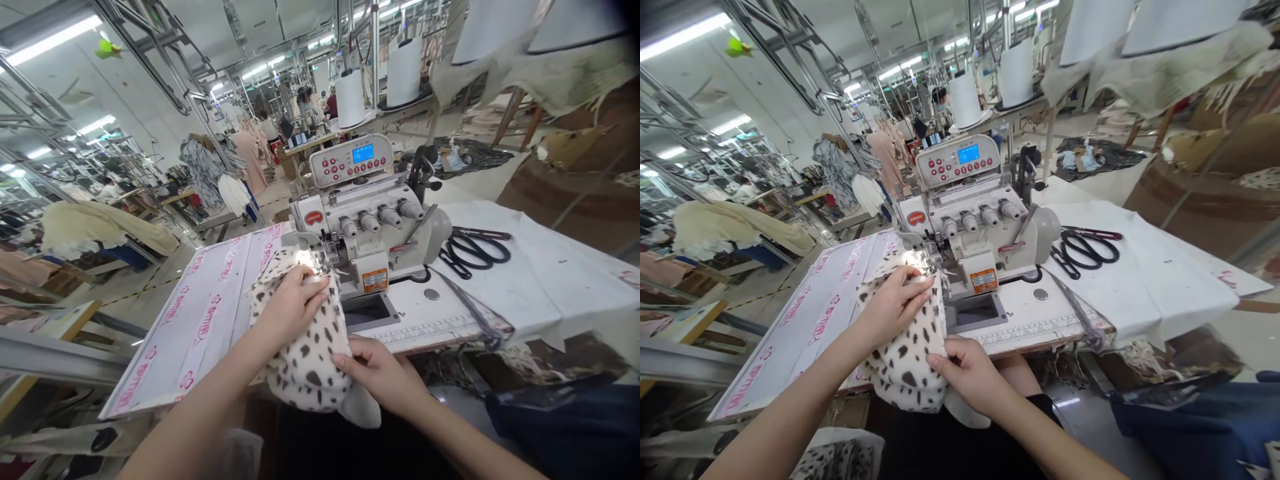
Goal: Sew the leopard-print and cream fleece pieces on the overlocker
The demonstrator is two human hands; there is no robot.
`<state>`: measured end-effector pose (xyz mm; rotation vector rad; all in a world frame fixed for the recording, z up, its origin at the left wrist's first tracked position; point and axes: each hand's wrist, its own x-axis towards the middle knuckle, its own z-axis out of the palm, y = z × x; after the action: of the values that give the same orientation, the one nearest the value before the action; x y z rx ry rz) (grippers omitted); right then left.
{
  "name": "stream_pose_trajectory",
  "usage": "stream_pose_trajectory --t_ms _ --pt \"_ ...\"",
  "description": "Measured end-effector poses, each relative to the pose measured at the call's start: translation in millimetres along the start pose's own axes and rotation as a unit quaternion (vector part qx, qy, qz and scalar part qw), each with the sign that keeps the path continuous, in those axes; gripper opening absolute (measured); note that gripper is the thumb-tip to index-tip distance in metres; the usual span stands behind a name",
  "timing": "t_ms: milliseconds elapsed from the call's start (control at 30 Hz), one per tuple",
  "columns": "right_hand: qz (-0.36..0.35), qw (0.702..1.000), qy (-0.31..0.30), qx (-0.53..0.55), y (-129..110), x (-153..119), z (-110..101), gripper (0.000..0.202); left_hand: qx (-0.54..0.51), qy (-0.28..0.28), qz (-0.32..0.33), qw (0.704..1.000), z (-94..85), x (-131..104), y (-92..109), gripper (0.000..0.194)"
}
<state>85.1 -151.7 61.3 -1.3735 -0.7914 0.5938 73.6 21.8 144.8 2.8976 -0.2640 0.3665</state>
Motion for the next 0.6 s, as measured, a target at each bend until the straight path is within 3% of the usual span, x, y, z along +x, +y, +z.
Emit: stream_pose_trajectory --t_ms 200,300,433,567,600 --pt "-0.028 0.997 0.020 -0.071 1.7 10.5 -4.0 0.035 0.029 0.058 0.077 0.995 4.1 -3.4 -1.5 0.026" --pt "-0.036 0.995 0.034 -0.090 2.2 11.0 -3.5 0.032 -0.002 0.079 0.078 0.994 7.9 -12.8 3.5 0.025" --pt "-0.024 0.993 0.045 -0.103 2.0 8.3 -4.1 0.030 -0.033 0.050 0.062 0.996 6.9 -19.4 1.4 0.035" --pt "0.017 0.995 0.066 -0.075 2.3 6.0 -5.7 0.010 -0.050 0.022 0.035 0.998 1.6 -19.5 -5.4 0.033" --pt "0.023 0.996 0.067 -0.062 1.4 5.9 -5.6 0.019 -0.055 0.020 0.034 0.998 0.2 -19.2 -6.6 0.033"
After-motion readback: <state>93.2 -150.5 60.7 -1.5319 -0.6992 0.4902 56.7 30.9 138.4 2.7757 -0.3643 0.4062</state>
